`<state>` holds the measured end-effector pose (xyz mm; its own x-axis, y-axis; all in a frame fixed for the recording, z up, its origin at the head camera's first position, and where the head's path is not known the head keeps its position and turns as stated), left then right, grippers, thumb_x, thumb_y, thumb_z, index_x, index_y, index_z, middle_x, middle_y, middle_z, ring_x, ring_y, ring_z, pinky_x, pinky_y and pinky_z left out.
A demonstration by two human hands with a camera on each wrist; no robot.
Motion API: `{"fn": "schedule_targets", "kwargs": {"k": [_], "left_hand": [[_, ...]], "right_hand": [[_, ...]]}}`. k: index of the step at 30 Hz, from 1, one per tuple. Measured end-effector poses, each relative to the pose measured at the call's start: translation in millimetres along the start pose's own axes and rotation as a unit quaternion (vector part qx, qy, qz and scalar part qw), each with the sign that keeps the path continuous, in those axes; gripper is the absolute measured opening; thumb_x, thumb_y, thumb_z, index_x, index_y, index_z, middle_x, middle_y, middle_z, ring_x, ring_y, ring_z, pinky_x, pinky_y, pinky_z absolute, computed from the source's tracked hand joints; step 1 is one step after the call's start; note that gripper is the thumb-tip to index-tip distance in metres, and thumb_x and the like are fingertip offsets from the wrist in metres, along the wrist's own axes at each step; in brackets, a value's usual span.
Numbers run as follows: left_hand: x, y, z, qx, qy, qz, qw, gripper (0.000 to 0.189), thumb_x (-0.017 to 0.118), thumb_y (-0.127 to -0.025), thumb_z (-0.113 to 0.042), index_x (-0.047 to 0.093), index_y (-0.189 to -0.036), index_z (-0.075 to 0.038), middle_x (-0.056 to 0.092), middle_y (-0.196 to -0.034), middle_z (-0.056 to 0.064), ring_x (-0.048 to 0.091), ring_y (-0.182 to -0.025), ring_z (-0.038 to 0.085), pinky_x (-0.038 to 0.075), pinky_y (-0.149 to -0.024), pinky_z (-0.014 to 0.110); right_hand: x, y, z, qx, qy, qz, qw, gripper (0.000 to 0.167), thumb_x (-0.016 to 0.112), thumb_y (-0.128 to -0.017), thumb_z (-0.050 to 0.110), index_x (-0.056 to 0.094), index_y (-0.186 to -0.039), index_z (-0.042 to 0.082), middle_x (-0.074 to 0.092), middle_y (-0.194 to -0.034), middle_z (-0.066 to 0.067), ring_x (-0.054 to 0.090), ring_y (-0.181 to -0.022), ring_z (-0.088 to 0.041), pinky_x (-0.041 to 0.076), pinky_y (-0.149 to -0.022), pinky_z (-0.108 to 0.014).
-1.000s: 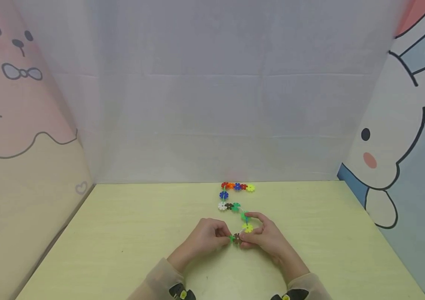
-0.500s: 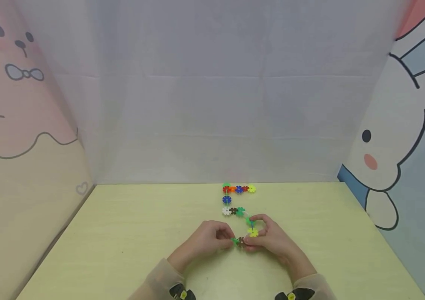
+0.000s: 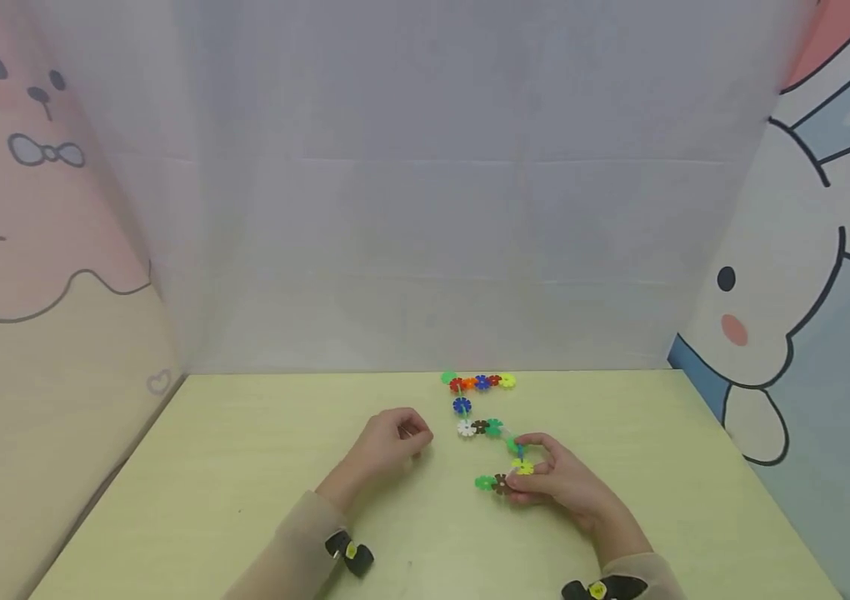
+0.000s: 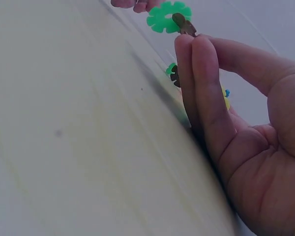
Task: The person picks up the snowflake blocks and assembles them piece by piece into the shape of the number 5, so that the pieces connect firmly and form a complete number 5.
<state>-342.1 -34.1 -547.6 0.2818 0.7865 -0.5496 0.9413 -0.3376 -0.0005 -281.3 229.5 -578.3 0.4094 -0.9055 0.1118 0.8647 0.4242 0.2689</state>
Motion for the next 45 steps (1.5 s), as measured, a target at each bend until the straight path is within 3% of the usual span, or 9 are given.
{"fn": "schedule_targets", "kwargs": {"k": [6,12,16,20,23,31,35,42,45], "left_hand": [[-23.4,-44.3,9.4,-0.002,-0.051,-0.046,0.9976,0.009,0.072,-0.105,-0.022,0.071,-0.107,-0.013,0.071,-0.101,-0.002,0.065,-0.092,0.016,0.057,-0.086,0.038],[-26.0,-73.9,7.2,0.014,-0.079,-0.037,0.9961,0.020,0.064,-0.107,-0.016,0.069,-0.123,-0.005,0.071,-0.119,0.008,0.067,-0.106,0.024,0.056,-0.098,0.044],[-17.1,-83.5,9.6,0.024,-0.082,-0.011,0.9963,0.039,0.062,-0.109,-0.018,0.062,-0.143,-0.001,0.066,-0.142,0.015,0.063,-0.129,0.033,0.050,-0.113,0.050],[-6.3,-86.2,15.2,0.022,-0.128,0.025,0.9912,0.062,0.062,-0.110,-0.031,0.045,-0.164,-0.006,0.050,-0.166,0.014,0.042,-0.155,0.038,0.033,-0.127,0.057],[-1.4,-85.0,17.6,0.021,-0.161,0.046,0.9857,0.071,0.061,-0.109,-0.040,0.036,-0.171,-0.015,0.039,-0.175,0.008,0.030,-0.160,0.040,0.024,-0.128,0.065],[6.3,-82.4,15.1,0.018,-0.180,0.099,0.9785,0.073,0.056,-0.111,-0.045,0.027,-0.175,-0.026,0.035,-0.177,-0.002,0.031,-0.154,0.034,0.031,-0.123,0.064],[9.1,-81.1,10.4,0.032,-0.212,0.114,0.9701,0.068,0.056,-0.112,-0.040,0.033,-0.173,-0.022,0.040,-0.174,-0.002,0.033,-0.150,0.031,0.031,-0.121,0.060],[8.9,-73.0,-4.7,0.089,-0.305,0.109,0.9420,0.051,0.058,-0.111,-0.033,0.059,-0.157,-0.012,0.056,-0.162,0.005,0.046,-0.149,0.030,0.033,-0.123,0.051],[6.6,-66.5,-9.0,0.099,-0.287,0.103,0.9472,0.042,0.066,-0.108,-0.030,0.070,-0.143,-0.008,0.068,-0.147,0.006,0.056,-0.143,0.026,0.034,-0.124,0.045]], "right_hand": [[-4,-1.3,-1,0.007,-0.010,-0.003,0.9999,0.086,0.079,-0.099,0.002,0.020,-0.161,-0.005,0.075,-0.090,-0.010,0.081,-0.093,-0.025,0.065,-0.088,-0.039],[-9,-1.8,0,-0.007,-0.018,-0.017,0.9997,0.086,0.079,-0.098,0.000,0.021,-0.162,-0.003,0.074,-0.090,-0.011,0.081,-0.094,-0.027,0.065,-0.087,-0.040],[-11,-0.7,0,-0.018,-0.015,-0.027,0.9994,0.087,0.080,-0.098,-0.001,0.021,-0.162,-0.003,0.074,-0.091,-0.013,0.080,-0.095,-0.028,0.065,-0.088,-0.041],[-11,0.3,2,-0.022,-0.010,-0.028,0.9993,0.087,0.080,-0.098,0.000,0.022,-0.162,-0.003,0.075,-0.094,-0.014,0.080,-0.093,-0.027,0.065,-0.087,-0.040],[-12,0.3,4,-0.022,-0.008,-0.029,0.9993,0.087,0.080,-0.098,0.001,0.022,-0.162,-0.003,0.076,-0.094,-0.013,0.080,-0.091,-0.026,0.066,-0.085,-0.039],[-13,-0.3,3,-0.012,-0.003,-0.029,0.9995,0.087,0.080,-0.098,0.002,0.023,-0.162,-0.003,0.078,-0.096,-0.014,0.080,-0.090,-0.024,0.065,-0.085,-0.037],[-13,-0.5,1,-0.014,-0.006,-0.026,0.9995,0.086,0.080,-0.098,0.001,0.023,-0.162,-0.003,0.078,-0.096,-0.013,0.080,-0.089,-0.023,0.065,-0.085,-0.037],[-13,-1.6,-1,-0.018,-0.010,-0.022,0.9995,0.085,0.079,-0.098,0.001,0.023,-0.162,-0.002,0.078,-0.097,-0.015,0.081,-0.092,-0.025,0.065,-0.087,-0.039],[-13,-1.7,0,-0.019,-0.012,-0.024,0.9995,0.086,0.080,-0.098,0.001,0.023,-0.162,-0.003,0.078,-0.096,-0.015,0.081,-0.092,-0.026,0.065,-0.086,-0.039]]}}
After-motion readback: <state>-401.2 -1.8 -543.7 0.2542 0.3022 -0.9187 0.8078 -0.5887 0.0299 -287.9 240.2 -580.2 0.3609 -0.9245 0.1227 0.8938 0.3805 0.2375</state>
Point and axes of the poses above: each hand's wrist, its own y-axis away from the middle knuckle, its own x-axis out of the palm, z = x × y, the point moved 9 cm from there along -y, towards the middle knuckle
